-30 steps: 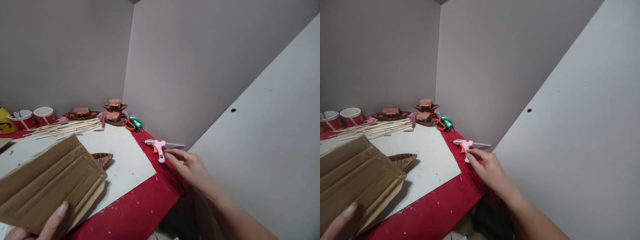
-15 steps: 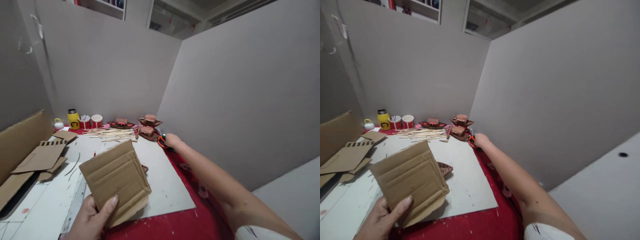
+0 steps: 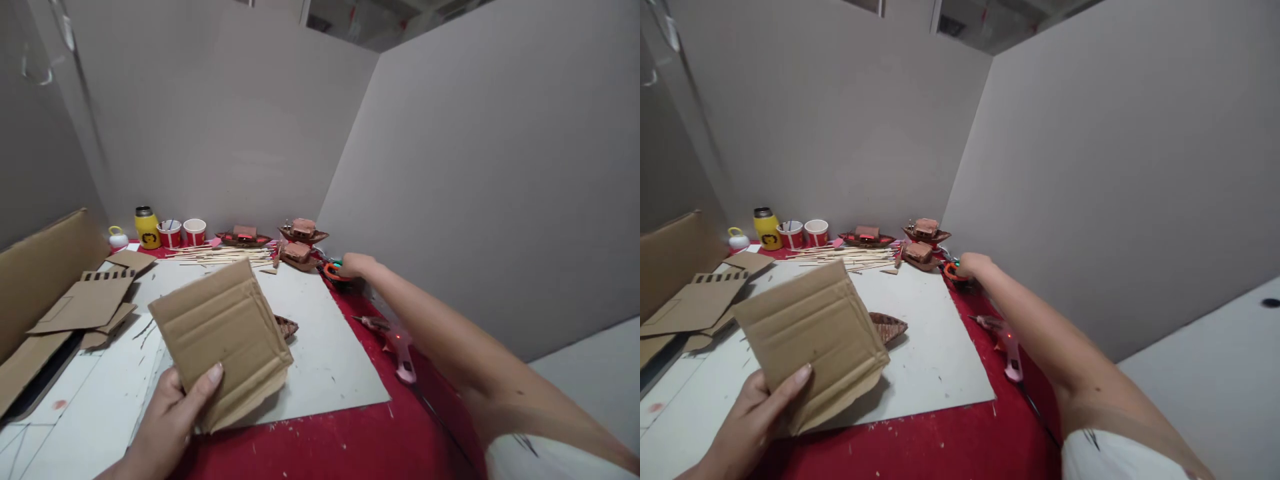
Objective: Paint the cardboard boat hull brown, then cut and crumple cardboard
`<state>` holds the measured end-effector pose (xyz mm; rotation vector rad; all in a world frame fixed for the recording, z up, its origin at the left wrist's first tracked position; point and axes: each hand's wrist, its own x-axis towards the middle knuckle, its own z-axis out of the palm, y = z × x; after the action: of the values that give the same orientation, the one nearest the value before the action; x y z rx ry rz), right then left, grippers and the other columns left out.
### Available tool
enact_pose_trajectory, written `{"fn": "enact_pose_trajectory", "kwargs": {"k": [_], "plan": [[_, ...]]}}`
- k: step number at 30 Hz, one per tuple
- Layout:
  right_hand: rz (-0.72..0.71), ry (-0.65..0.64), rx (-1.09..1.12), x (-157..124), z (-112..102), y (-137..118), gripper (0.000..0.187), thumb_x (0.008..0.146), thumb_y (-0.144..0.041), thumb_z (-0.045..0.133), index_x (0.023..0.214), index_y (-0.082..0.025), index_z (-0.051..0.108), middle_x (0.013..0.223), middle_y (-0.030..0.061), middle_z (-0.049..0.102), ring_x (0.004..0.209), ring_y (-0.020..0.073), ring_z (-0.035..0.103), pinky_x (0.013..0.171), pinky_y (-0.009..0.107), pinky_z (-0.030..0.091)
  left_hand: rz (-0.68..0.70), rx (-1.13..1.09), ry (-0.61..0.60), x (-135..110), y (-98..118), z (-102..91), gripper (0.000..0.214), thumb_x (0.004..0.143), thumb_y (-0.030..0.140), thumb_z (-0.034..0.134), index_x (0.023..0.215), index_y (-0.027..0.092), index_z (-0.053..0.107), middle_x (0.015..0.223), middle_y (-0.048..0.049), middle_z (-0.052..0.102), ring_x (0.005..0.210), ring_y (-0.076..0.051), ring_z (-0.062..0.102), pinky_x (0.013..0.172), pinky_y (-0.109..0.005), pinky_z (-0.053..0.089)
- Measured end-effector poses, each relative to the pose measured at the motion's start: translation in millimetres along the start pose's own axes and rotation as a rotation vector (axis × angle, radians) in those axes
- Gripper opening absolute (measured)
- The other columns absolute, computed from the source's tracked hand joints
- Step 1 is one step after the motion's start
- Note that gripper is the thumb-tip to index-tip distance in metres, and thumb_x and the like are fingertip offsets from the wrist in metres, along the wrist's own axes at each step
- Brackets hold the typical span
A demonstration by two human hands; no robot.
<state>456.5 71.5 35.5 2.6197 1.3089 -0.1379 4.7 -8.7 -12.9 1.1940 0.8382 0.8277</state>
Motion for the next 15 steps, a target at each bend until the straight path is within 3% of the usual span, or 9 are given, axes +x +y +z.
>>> {"fn": "enact_pose_trajectory", "kwargs": {"k": [4, 9, 13, 15], "plan": [[0.106, -0.051, 0.050, -25, -17, 14, 0.035, 0.097, -0.035, 0.063, 0.127, -0.018, 0.060, 0.129, 0.0103, 0.062, 0.109, 0.0238, 0.065, 0.091, 0.044, 0.057, 0.060, -0.016, 0.106, 7, 10, -9.0, 0.051, 0.071, 0.057, 0.080, 0.102, 0.016, 0.080, 0.102, -0.0109, 0.080, 0.094, -0.032, 0.075, 0.082, -0.037, 0.062], [0.164, -0.041, 0.199, -77, -32, 39, 0.033, 0.097, -0.036, 0.063, 0.125, -0.019, 0.062, 0.129, 0.0096, 0.063, 0.109, 0.0239, 0.065, 0.091, 0.044, 0.057, 0.127, -0.026, 0.189, 14, 19, -10.7, 0.054, 0.070, 0.055, 0.081, 0.104, 0.013, 0.077, 0.099, -0.0114, 0.080, 0.096, -0.032, 0.074, 0.084, -0.037, 0.060], [0.098, 0.065, 0.452, -123, -29, 56, 0.032, 0.097, -0.036, 0.063, 0.122, -0.017, 0.063, 0.125, 0.0094, 0.064, 0.105, 0.0230, 0.066, 0.089, 0.042, 0.057, 0.214, -0.127, 0.209, 22, 22, -15.1, 0.055, 0.069, 0.052, 0.083, 0.106, 0.012, 0.076, 0.103, -0.0120, 0.080, 0.096, -0.029, 0.074, 0.083, -0.035, 0.059], [0.013, 0.165, 0.656, -147, -20, 54, 0.028, 0.096, -0.038, 0.062, 0.112, -0.015, 0.064, 0.109, 0.0062, 0.067, 0.092, 0.0197, 0.067, 0.079, 0.037, 0.057, 0.214, -0.198, 0.187, 24, 23, -18.3, 0.053, 0.071, 0.048, 0.083, 0.109, 0.012, 0.075, 0.107, -0.0121, 0.079, 0.094, -0.027, 0.074, 0.079, -0.034, 0.060]]}}
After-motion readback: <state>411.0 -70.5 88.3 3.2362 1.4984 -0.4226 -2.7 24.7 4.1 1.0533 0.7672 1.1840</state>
